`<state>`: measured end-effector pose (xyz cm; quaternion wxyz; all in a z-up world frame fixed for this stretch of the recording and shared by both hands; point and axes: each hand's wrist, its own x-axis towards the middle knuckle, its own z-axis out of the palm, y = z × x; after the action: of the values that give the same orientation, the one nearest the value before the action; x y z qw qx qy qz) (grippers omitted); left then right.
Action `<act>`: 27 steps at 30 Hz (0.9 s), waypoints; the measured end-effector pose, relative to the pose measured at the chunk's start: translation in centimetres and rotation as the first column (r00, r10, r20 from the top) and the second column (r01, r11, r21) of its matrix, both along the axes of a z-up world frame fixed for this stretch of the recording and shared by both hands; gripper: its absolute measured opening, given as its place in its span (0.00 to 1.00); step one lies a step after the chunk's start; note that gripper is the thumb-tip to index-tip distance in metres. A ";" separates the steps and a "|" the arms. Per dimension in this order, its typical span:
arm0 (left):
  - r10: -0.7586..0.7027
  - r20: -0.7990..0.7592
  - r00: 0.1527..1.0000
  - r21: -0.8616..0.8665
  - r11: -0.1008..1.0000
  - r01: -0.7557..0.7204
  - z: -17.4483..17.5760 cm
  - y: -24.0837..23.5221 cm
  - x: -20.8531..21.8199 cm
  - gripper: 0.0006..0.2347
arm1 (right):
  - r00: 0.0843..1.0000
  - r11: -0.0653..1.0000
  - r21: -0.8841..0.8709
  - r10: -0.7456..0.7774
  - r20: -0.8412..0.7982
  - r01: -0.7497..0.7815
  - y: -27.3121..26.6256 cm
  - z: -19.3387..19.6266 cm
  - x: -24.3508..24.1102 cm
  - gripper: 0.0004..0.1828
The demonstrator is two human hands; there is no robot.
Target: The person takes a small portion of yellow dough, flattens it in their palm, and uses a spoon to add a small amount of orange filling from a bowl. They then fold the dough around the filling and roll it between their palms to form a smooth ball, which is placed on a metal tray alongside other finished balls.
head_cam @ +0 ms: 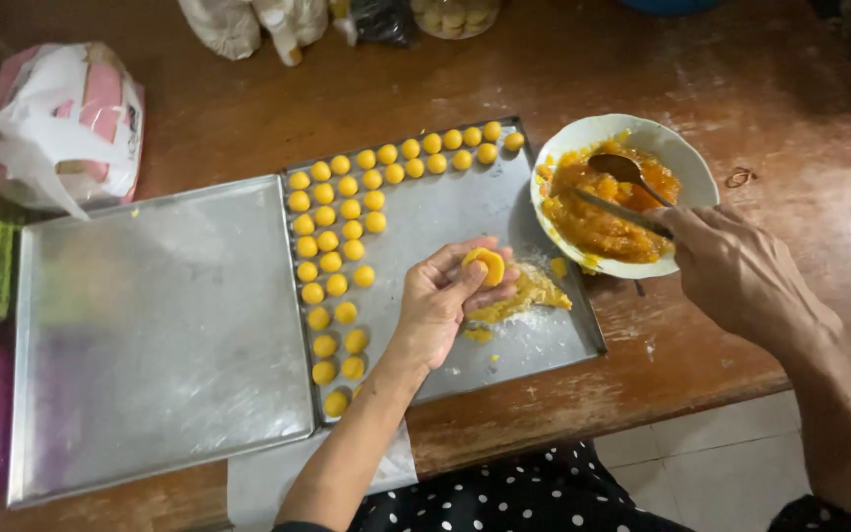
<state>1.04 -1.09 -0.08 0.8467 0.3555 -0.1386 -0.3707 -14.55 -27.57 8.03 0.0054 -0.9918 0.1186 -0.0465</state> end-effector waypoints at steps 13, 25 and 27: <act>-0.018 0.021 1.000 0.096 0.995 0.016 0.6 0.1 -0.4 0.09 | 0.956 0.969 -0.205 -0.186 -0.228 0.140 4.6 0.8 -2.3 0.10; -0.041 0.051 0.998 0.058 0.998 0.038 1.5 0.3 -0.5 0.10 | 0.996 0.946 -0.314 0.085 0.019 -0.075 2.2 -1.0 -1.8 0.07; -0.042 0.072 0.997 0.042 0.998 0.039 1.3 0.2 -0.6 0.08 | 0.980 0.883 -0.447 0.189 0.057 -0.144 2.3 -1.2 -1.1 0.03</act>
<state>0.42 -0.90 1.18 0.8261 0.3830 -0.1689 -0.3773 -15.61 -25.24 6.81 -0.2093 -0.9702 0.0191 -0.1205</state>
